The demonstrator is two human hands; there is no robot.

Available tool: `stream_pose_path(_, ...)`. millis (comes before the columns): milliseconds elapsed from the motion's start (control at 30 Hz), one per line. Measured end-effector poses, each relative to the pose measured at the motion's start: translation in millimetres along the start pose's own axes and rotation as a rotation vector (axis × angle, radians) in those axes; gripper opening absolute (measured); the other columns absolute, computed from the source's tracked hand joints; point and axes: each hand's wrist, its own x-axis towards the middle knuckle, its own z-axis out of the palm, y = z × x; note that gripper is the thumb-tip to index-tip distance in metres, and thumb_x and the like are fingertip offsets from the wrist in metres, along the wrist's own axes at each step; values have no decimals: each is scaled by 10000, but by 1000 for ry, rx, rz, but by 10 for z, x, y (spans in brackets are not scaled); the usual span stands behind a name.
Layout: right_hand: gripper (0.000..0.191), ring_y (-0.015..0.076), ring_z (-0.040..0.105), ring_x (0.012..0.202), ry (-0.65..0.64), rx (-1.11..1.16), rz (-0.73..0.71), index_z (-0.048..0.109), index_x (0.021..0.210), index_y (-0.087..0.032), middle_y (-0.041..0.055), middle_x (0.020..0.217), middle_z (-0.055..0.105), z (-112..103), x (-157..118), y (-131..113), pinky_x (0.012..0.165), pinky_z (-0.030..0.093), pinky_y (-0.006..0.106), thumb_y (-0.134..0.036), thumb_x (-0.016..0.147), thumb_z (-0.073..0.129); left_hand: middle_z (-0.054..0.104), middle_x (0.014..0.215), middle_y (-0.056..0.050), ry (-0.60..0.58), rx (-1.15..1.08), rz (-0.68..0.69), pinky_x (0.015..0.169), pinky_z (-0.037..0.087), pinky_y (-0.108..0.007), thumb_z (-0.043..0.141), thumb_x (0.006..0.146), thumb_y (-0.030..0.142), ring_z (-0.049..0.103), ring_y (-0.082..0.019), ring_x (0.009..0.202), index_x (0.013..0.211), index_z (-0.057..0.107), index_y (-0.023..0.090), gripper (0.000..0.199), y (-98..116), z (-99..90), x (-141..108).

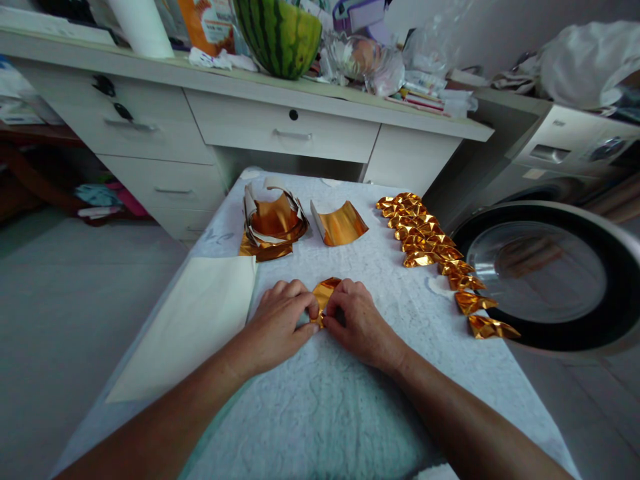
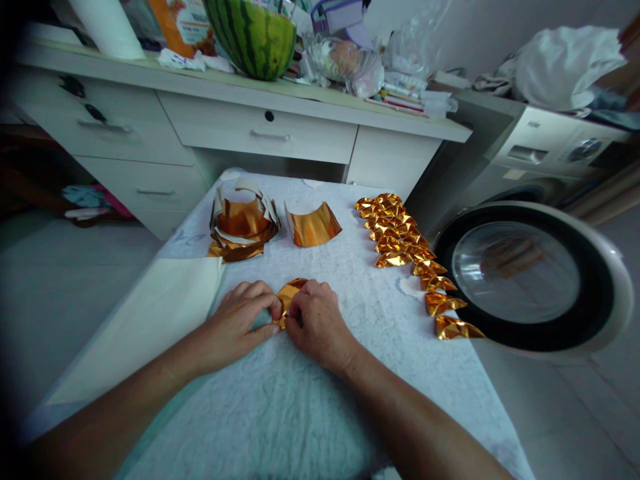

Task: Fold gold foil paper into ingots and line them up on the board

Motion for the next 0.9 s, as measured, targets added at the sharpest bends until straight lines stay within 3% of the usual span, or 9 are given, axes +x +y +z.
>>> stream_pose_path(400, 135, 242, 445, 911, 22, -174, 10, 536, 923, -172, 82, 972, 528, 62, -54, -20, 824, 383, 406, -220, 803, 575, 548, 995, -22, -16, 20, -5, 853, 368, -381, 563, 835, 239, 461, -237, 995, 860, 587, 228, 36, 14, -3, -7)
stream_pose_path(667, 395, 274, 444, 1005, 26, -255, 37, 514, 1213, -202, 111, 1140, 516, 19, -81, -57, 892, 380, 458, -281, 831, 579, 552, 992, -22, 3, 25, 1, 850, 367, -385, 565, 842, 250, 463, -236, 987, 871, 588, 229, 42, 1, 21, -10)
stream_pose_path(900, 666, 287, 426, 1113, 17, -271, -13, 358, 1449, -299, 116, 1287, 450, -46, -108, 57, 948, 373, 483, -227, 827, 588, 552, 999, -19, 11, 34, 5, 851, 362, -380, 563, 819, 193, 466, -229, 982, 870, 586, 227, 66, -9, 38, -4)
